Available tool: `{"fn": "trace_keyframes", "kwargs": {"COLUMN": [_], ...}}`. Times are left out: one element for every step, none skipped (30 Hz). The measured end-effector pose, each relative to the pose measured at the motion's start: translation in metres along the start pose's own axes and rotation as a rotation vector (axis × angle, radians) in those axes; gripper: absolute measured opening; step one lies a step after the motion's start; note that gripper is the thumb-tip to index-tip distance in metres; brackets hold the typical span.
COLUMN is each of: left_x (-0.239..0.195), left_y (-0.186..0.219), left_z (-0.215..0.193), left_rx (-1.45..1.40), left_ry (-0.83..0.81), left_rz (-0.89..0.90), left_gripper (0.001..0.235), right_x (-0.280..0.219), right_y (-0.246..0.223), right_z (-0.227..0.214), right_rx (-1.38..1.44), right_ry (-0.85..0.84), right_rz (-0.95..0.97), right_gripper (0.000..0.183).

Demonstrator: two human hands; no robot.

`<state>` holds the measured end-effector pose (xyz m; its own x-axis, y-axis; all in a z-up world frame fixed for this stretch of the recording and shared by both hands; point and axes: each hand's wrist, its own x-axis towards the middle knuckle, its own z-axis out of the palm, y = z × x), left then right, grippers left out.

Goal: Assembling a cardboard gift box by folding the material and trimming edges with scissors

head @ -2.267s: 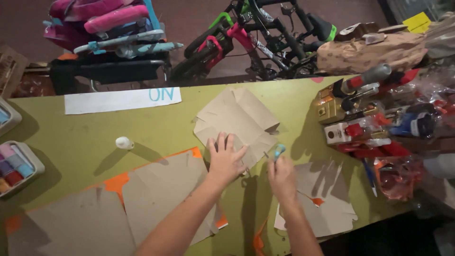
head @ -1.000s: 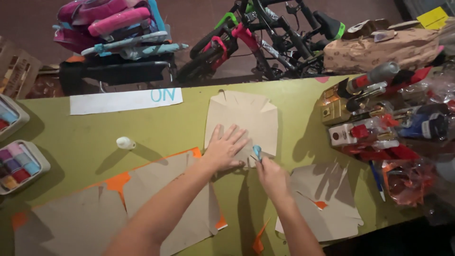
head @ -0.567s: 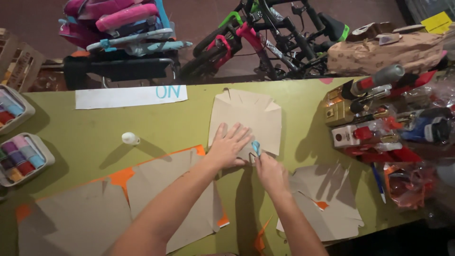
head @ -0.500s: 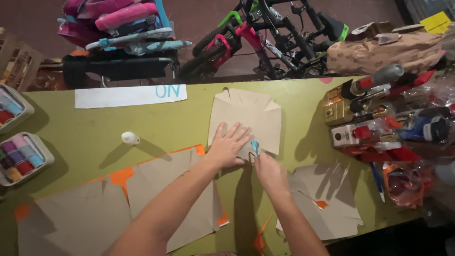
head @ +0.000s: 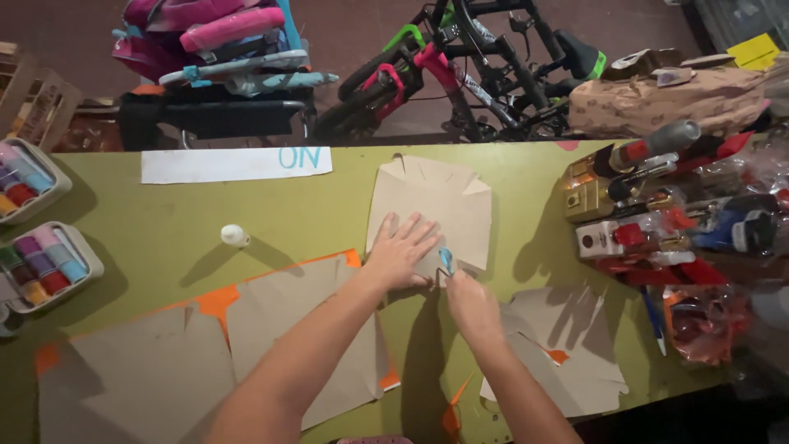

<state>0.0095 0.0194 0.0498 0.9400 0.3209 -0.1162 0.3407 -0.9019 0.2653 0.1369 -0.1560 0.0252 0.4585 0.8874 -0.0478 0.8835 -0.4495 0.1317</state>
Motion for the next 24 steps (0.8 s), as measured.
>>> {"fn": "trace_keyframes", "kwargs": {"left_x": [-0.001,-0.001,-0.001,-0.001,-0.001,-0.001,-0.002,-0.002,-0.001,0.000,0.002,0.002,0.001,0.001,0.000,-0.001,-0.001,-0.001,0.000,0.001,0.001,0.001,-0.002,-0.001], "left_y": [0.001,0.002,0.002,0.003,0.003,0.004,0.004,0.003,0.002,0.002,0.002,0.002,0.003,0.003,0.003,0.003,0.004,0.004,0.003,0.003,0.003,0.003,0.004,0.004], "left_z": [-0.002,-0.003,-0.003,-0.003,-0.003,-0.004,-0.005,-0.006,-0.003,-0.001,0.002,0.001,0.000,-0.001,-0.002,-0.003,-0.004,-0.004,-0.004,-0.004,-0.004,-0.005,-0.004,-0.005], "left_rx": [-0.008,-0.017,-0.018,-0.018,-0.018,-0.017,-0.029,-0.040,-0.038,-0.028,-0.019,-0.019,-0.012,-0.004,-0.004,-0.013,-0.022,-0.022,-0.021,-0.019,-0.018,-0.010,-0.004,-0.005], "left_ry": [0.004,0.009,0.009,0.014,0.017,0.016,0.015,0.014,0.014,0.011,0.009,0.010,0.003,-0.005,-0.005,-0.016,-0.027,-0.026,-0.036,-0.046,-0.044,-0.024,-0.007,-0.009], "left_rz": [-0.002,-0.004,-0.004,-0.008,-0.013,-0.014,-0.013,-0.012,-0.013,-0.019,-0.022,-0.021,-0.022,-0.023,-0.021,-0.023,-0.026,-0.025,-0.027,-0.028,-0.026,-0.018,-0.016,-0.018], "left_gripper": [0.097,0.095,0.095,0.095,0.094,0.094,0.094,0.094,0.094,0.094,0.095,0.095,0.095,0.095,0.095,0.095,0.095,0.095,0.095,0.094,0.094,0.094,0.094,0.094], "right_x": [-0.001,-0.002,-0.005,-0.007,-0.010,-0.012,-0.013,-0.014,-0.018,-0.022,-0.027,-0.029,-0.031,-0.033,-0.034,-0.036,-0.037,-0.037,-0.036,-0.035,-0.032,-0.028,-0.025,-0.018], "right_y": [0.002,0.005,0.006,0.007,0.008,0.009,0.010,0.011,0.001,-0.008,-0.016,-0.009,-0.002,0.005,0.004,0.004,0.004,0.005,0.007,0.008,0.014,0.021,0.026,0.025], "right_z": [0.003,0.006,0.008,0.009,0.012,0.014,0.017,0.020,-0.009,-0.038,-0.067,-0.047,-0.026,-0.006,-0.012,-0.017,-0.023,-0.029,-0.034,-0.039,-0.022,-0.004,0.014,0.017], "right_rx": [-0.033,-0.066,-0.067,-0.056,-0.043,-0.042,-0.031,-0.020,-0.018,-0.006,0.004,0.003,-0.041,-0.085,-0.085,-0.109,-0.133,-0.134,-0.111,-0.089,-0.090,-0.183,-0.273,-0.272], "right_ry": [0.011,0.021,0.021,0.024,0.027,0.027,0.016,0.004,0.005,-0.015,-0.035,-0.034,-0.026,-0.019,-0.019,0.020,0.059,0.060,0.072,0.084,0.086,0.092,0.095,0.093], "right_rz": [-0.024,-0.048,-0.048,-0.039,-0.031,-0.032,-0.026,-0.019,-0.021,-0.010,0.004,0.005,0.000,-0.004,-0.002,-0.030,-0.058,-0.057,-0.101,-0.145,-0.143,-0.126,-0.114,-0.117], "right_gripper": [0.021,0.020,0.020,0.021,0.023,0.023,0.022,0.022,0.022,0.023,0.024,0.024,0.023,0.021,0.021,0.020,0.019,0.019,0.016,0.014,0.014,0.015,0.017,0.017]}}
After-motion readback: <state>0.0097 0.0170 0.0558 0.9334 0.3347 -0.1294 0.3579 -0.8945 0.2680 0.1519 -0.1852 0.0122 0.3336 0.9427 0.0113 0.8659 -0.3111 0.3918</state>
